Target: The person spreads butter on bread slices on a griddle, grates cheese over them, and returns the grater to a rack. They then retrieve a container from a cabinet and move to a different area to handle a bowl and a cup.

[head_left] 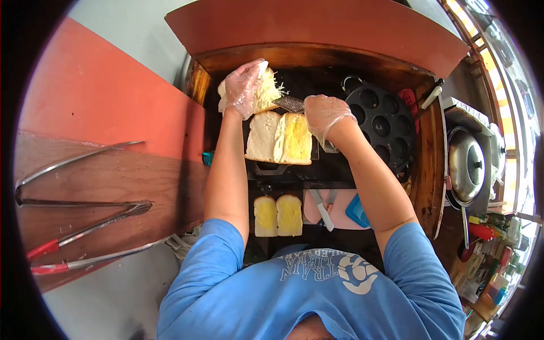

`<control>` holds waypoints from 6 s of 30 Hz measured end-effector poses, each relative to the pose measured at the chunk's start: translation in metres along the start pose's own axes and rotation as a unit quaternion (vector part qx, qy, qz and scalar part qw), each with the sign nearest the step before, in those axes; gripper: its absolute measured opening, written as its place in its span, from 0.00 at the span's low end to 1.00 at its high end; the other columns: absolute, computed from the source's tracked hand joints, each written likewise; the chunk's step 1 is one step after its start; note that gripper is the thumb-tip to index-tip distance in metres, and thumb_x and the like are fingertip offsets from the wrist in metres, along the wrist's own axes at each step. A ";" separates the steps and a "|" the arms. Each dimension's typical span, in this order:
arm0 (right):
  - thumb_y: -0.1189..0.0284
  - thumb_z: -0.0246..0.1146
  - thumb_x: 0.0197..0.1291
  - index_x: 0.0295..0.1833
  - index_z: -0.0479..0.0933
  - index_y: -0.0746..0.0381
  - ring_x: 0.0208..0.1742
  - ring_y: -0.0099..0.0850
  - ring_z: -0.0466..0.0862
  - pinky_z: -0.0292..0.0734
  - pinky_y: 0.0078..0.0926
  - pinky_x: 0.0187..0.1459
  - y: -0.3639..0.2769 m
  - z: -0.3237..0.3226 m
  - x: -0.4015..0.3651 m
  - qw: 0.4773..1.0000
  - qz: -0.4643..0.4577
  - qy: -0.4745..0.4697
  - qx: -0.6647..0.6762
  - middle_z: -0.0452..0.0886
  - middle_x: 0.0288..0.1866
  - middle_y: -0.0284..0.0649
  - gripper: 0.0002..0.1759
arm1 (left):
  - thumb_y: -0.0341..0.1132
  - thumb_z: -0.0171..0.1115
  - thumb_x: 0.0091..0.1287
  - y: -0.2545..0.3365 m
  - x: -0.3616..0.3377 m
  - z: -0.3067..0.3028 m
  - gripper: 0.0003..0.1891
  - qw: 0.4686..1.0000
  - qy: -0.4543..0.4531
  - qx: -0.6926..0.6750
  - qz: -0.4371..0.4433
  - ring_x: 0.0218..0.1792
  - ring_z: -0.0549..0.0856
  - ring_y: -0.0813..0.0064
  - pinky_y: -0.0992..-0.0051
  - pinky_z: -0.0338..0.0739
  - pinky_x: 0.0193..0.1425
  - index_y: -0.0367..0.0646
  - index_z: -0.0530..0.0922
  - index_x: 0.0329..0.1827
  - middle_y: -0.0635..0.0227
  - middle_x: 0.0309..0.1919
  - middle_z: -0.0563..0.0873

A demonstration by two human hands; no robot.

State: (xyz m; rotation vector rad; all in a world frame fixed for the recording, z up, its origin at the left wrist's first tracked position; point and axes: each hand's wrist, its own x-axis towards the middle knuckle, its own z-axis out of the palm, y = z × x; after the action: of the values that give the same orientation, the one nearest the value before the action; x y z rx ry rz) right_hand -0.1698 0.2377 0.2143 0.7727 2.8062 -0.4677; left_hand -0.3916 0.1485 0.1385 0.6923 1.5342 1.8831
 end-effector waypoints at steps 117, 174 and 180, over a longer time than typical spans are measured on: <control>0.58 0.69 0.59 0.64 0.77 0.71 0.52 0.46 0.87 0.79 0.37 0.56 0.165 0.099 -0.370 0.975 -0.027 -0.095 0.198 0.88 0.46 0.52 0.34 | 0.33 0.56 0.77 0.323 -0.186 0.048 0.13 0.838 0.461 0.189 0.223 0.27 0.89 0.65 0.69 0.88 0.27 0.29 0.81 0.51 0.52 0.36 0.89; 0.69 0.65 0.58 0.43 0.85 0.63 0.45 0.52 0.87 0.82 0.45 0.49 0.291 0.320 -0.328 0.954 0.081 -0.144 0.251 0.85 0.43 0.55 0.11 | 0.29 0.70 0.63 -0.082 -0.466 0.190 0.09 0.898 -0.051 0.437 -0.005 0.34 0.88 0.63 0.65 0.81 0.41 0.36 0.79 0.41 0.59 0.34 0.88; 0.59 0.59 0.66 0.46 0.85 0.64 0.55 0.56 0.83 0.77 0.50 0.54 0.271 0.313 -0.312 0.981 0.020 -0.079 0.175 0.83 0.49 0.61 0.19 | 0.33 0.70 0.67 -0.179 -0.395 0.184 0.11 0.940 0.017 0.313 -0.138 0.37 0.87 0.71 0.68 0.82 0.44 0.34 0.81 0.44 0.60 0.33 0.87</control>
State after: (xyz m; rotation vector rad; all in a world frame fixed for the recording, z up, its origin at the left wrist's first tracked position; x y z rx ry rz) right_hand 0.2682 0.2045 -0.0619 0.8127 2.5883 -0.9865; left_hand 0.0326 0.0068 -0.0092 0.6620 2.1518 1.1975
